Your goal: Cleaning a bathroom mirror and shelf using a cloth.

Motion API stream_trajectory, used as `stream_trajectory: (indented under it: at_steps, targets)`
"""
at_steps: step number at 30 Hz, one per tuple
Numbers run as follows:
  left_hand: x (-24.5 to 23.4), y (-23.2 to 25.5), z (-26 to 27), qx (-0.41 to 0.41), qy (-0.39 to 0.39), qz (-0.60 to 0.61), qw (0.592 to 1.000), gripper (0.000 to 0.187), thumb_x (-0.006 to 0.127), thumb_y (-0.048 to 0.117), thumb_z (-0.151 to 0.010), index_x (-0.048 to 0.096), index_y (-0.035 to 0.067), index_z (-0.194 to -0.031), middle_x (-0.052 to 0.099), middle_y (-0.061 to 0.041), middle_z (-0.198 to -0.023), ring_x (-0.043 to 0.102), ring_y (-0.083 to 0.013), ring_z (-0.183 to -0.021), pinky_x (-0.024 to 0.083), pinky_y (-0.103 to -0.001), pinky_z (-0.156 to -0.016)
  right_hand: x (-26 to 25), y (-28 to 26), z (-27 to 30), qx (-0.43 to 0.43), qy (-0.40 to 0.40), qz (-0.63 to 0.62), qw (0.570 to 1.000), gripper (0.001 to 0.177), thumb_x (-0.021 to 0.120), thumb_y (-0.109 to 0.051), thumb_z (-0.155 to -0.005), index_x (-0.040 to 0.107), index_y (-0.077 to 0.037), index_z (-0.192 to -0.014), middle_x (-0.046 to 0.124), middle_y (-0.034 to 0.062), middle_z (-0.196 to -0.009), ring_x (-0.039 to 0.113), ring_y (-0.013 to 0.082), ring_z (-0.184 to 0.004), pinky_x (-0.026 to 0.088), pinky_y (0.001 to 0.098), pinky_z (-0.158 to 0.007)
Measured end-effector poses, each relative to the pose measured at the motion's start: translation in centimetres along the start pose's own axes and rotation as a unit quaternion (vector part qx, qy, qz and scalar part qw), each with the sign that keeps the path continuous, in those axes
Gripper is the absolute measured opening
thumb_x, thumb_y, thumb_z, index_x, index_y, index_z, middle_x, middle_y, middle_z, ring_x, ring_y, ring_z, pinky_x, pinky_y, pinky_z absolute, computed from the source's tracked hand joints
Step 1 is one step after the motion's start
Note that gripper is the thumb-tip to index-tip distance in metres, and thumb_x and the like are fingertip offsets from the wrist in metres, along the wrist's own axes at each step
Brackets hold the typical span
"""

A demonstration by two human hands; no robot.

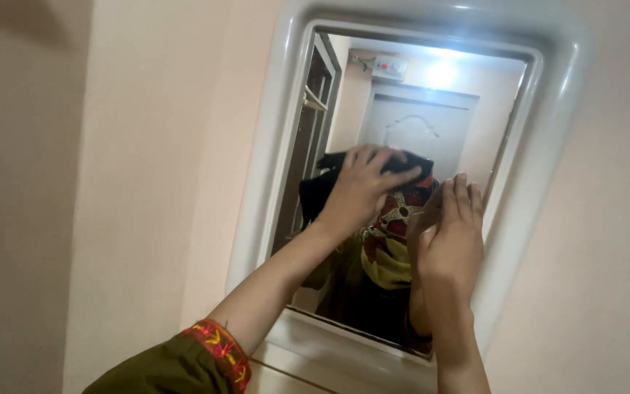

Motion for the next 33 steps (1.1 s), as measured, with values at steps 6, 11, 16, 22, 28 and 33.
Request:
stream_trajectory:
  at_steps: [6, 11, 16, 22, 28, 33]
  targets:
    - [-0.4, 1.9, 6.4, 0.062, -0.094, -0.074, 0.991, 0.060, 0.070, 0.005, -0.084, 0.065, 0.026, -0.139, 0.059, -0.005, -0.132, 0.053, -0.0275, -0.129, 0.039, -0.048, -0.117, 0.2, 0.0, -0.1, 0.003, -0.005, 0.000, 1.000, 0.065, 0.054, 0.003, -0.085, 0.047, 0.003, -0.149, 0.039, 0.0181, -0.163, 0.029, 0.0372, -0.153, 0.026, 0.0435, -0.125]
    - [1.1, 0.4, 6.1, 0.106, -0.083, -0.155, 0.979, 0.063, 0.069, 0.004, -0.090, 0.057, 0.022, -0.149, 0.058, -0.009, -0.133, 0.054, -0.0289, -0.127, 0.043, -0.048, -0.114, -0.1, 0.1, 0.3, -0.019, 0.005, -0.003, 1.000, 0.064, 0.052, 0.003, -0.085, 0.048, 0.004, -0.149, 0.039, 0.0183, -0.162, 0.030, 0.0376, -0.152, 0.026, 0.0441, -0.125]
    - [1.0, -4.2, 1.5, 0.083, -0.027, -0.217, 0.972, 0.064, 0.065, -0.002, -0.093, 0.058, 0.023, -0.151, 0.058, -0.008, -0.133, 0.055, -0.0261, -0.126, 0.046, -0.043, -0.112, -0.2, 0.4, 0.3, -0.014, 0.009, 0.016, 1.000, 0.063, 0.051, 0.003, -0.087, 0.049, 0.002, -0.150, 0.040, 0.0164, -0.162, 0.029, 0.0363, -0.152, 0.024, 0.0447, -0.125]
    - [-3.9, -5.4, -3.4, 0.002, 0.057, -0.249, 0.967, 0.049, 0.074, 0.008, -0.091, 0.067, 0.019, -0.139, 0.063, -0.007, -0.126, 0.055, -0.0280, -0.124, 0.046, -0.048, -0.103, 0.0, 1.0, 0.2, -0.012, -0.005, -0.030, 0.999, 0.064, 0.049, 0.004, -0.085, 0.049, 0.001, -0.149, 0.039, 0.0139, -0.163, 0.028, 0.0348, -0.153, 0.025, 0.0412, -0.126]
    - [-3.1, -5.2, 0.0, -0.087, 0.086, -0.226, 0.966, 0.058, 0.072, 0.005, -0.083, 0.067, 0.017, -0.139, 0.063, -0.006, -0.136, 0.056, -0.0307, -0.129, 0.045, -0.047, -0.115, -0.1, 0.5, 0.2, -0.001, -0.006, -0.020, 1.000, 0.062, 0.050, 0.005, -0.089, 0.049, 0.000, -0.150, 0.038, 0.0127, -0.164, 0.028, 0.0332, -0.153, 0.022, 0.0419, -0.126]
    - [-3.8, -1.9, 5.7, -0.033, -0.002, -0.181, 0.983, 0.048, 0.068, 0.006, -0.093, 0.065, 0.007, -0.141, 0.062, -0.011, -0.136, 0.058, -0.0310, -0.119, 0.050, -0.043, -0.107, 0.1, 0.2, 0.4, -0.026, 0.006, -0.026, 0.999, 0.062, 0.051, 0.004, -0.090, 0.048, 0.005, -0.151, 0.039, 0.0185, -0.163, 0.029, 0.0389, -0.154, 0.024, 0.0431, -0.130]
Point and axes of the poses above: each hand's wrist, its own z-axis away from the middle knuckle, its own x-axis out of the palm, y = z × x, the point moved 9 cm from there along -z, towards the middle knuckle
